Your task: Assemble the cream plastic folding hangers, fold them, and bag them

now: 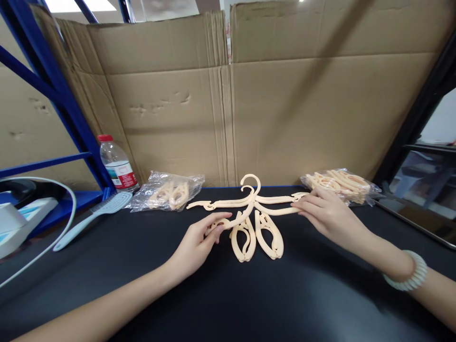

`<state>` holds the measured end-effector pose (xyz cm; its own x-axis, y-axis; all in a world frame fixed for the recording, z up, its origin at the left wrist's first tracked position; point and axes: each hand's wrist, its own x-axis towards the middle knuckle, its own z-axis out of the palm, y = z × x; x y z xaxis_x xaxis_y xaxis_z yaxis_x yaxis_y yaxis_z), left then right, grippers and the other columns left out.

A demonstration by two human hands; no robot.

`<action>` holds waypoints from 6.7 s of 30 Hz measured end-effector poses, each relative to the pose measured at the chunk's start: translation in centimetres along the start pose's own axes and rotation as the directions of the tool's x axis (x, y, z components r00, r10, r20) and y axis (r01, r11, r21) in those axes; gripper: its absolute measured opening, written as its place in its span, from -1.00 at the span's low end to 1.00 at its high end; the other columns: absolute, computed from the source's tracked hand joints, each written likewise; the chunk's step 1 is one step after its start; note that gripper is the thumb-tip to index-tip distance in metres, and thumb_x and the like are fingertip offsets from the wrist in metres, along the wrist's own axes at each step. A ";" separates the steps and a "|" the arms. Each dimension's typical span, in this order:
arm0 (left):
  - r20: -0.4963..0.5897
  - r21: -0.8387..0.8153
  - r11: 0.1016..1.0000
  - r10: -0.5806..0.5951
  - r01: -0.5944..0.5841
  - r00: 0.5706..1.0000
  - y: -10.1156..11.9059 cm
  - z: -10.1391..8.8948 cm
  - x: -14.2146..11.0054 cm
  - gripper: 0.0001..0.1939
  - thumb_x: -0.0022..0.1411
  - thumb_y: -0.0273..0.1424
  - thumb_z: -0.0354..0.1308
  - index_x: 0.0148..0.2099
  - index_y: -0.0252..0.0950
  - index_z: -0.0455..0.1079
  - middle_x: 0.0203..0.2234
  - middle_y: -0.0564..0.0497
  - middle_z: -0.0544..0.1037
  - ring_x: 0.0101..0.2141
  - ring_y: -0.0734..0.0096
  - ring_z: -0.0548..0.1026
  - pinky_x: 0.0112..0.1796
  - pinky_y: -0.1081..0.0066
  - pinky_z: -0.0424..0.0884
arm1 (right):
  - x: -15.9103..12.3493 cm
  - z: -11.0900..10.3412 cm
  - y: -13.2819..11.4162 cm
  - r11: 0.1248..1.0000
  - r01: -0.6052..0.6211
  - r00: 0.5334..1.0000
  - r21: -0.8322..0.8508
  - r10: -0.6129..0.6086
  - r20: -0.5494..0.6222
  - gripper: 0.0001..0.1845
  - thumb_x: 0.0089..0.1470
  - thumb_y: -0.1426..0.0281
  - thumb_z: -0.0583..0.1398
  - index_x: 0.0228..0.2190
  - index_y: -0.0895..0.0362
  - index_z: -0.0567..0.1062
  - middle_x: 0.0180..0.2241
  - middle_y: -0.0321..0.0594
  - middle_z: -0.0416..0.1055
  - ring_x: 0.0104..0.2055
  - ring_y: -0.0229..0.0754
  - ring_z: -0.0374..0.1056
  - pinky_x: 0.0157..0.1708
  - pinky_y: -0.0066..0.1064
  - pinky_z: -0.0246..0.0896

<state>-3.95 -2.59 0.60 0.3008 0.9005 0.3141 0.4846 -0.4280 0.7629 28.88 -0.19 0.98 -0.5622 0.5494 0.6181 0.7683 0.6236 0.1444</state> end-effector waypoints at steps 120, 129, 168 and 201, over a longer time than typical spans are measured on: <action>0.088 -0.073 0.982 0.182 -0.176 0.979 2.1 1.8 -1.8 -0.70 0.24 -0.44 0.08 0.02 -0.21 0.40 -0.30 0.00 0.52 -0.27 0.36 0.51 -0.15 0.34 0.45 | 1.3 -0.8 -1.7 0.417 -0.505 0.851 0.756 0.384 0.357 -0.61 0.06 0.08 0.19 -0.29 0.15 0.53 -0.21 -0.10 0.46 -0.17 -0.09 0.39 -0.11 -0.25 0.30; 0.361 0.146 0.936 0.252 -0.321 0.898 2.4 1.2 -2.4 -0.52 0.25 -0.42 0.09 0.21 -0.10 0.21 0.09 -0.08 0.36 0.09 0.18 0.31 0.11 0.16 0.26 | 0.2 0.8 -1.0 0.663 -0.478 0.860 0.576 0.220 0.460 -0.71 0.17 0.20 0.10 -0.23 0.14 0.45 -0.33 -0.23 0.42 -0.40 -0.24 0.27 -0.41 -0.40 0.20; 0.596 0.414 0.800 0.123 -0.434 0.793 2.1 0.5 -2.1 -0.31 0.32 -0.07 -0.04 0.38 -0.07 -0.18 0.35 -0.05 -0.16 0.30 -0.06 -0.17 0.20 -0.16 -0.09 | 0.3 -1.1 -3.8 0.835 -0.255 0.849 0.488 -0.049 0.527 -0.43 0.17 0.28 0.13 0.20 -0.10 0.17 0.19 -0.11 0.08 -0.27 -0.25 0.44 -0.07 -0.27 0.30; -0.048 0.213 0.962 0.183 -0.169 0.982 0.0 -0.5 -0.1 -0.83 -0.21 -0.60 -0.12 -0.66 -0.25 -0.02 -0.29 0.02 0.56 -0.25 0.21 0.46 -0.22 0.17 0.42 | 0.1 -0.9 -3.2 0.897 -0.073 0.935 0.435 -0.090 0.342 -0.50 0.23 0.19 0.07 0.17 0.04 0.24 0.18 -0.07 0.15 0.23 -0.03 0.05 0.19 -0.11 0.02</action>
<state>-4.43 -2.64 0.83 0.3445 0.8098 0.4749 0.5909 -0.5801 0.5606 26.66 -2.57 1.25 -0.6996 0.6480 0.3011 0.5970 0.7616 -0.2520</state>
